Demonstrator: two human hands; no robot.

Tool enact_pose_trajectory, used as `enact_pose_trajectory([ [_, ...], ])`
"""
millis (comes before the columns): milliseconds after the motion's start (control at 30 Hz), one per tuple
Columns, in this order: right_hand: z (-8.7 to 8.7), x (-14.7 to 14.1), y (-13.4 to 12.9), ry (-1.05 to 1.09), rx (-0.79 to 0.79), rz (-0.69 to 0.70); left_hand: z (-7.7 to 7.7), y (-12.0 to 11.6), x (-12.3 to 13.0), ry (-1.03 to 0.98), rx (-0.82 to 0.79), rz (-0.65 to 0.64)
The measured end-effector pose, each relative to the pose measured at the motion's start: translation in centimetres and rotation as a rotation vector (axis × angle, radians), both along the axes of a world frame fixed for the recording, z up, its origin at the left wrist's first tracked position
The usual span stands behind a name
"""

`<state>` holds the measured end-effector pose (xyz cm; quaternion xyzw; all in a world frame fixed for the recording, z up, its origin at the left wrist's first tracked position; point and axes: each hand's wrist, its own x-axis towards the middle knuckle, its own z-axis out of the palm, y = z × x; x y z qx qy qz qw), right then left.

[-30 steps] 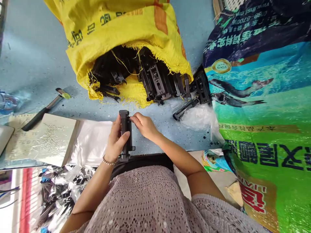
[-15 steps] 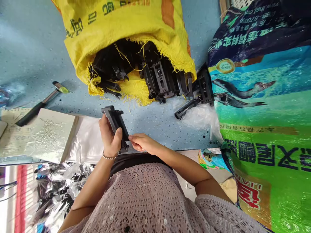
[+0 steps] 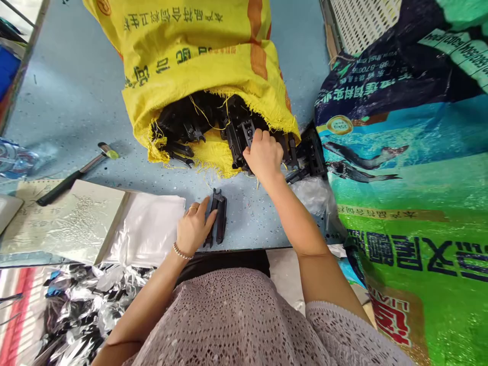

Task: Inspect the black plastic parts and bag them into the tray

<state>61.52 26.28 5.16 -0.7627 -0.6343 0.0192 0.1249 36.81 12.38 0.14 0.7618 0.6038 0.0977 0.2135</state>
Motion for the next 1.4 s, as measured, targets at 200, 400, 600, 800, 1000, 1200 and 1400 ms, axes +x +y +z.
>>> enact_pose_trajectory([
  [200,1.3,1.8,-3.7,0.453,0.139,-0.037,1.0,1.0,-1.8,-0.524,0.099,0.013],
  [400,0.4,-3.8,-10.9,1.240,-0.326,0.347,3.3,2.8,1.1,-1.197,-0.268,0.117],
  [600,1.3,-6.9,-8.7,0.669,0.006,0.461,3.8,2.0,-0.3,-1.024,-0.217,0.237],
  [800,-0.4,-9.3,-7.5,1.027,-0.237,0.485,3.4,2.5,-1.3,-0.939,-0.077,0.262],
  [1000,-2.2,-10.1,-13.7,0.582,-0.189,0.751,3.9,3.9,-2.3,-1.012,-0.255,0.367],
  [1200,-0.8,-8.8,-10.6,0.399,-0.270,0.568,3.5,3.6,-3.3,-0.417,-0.193,0.282],
  [1400,-0.6,-4.1,-1.9,0.137,0.046,0.108,2.4,1.3,-1.4,0.112,-0.284,0.127],
])
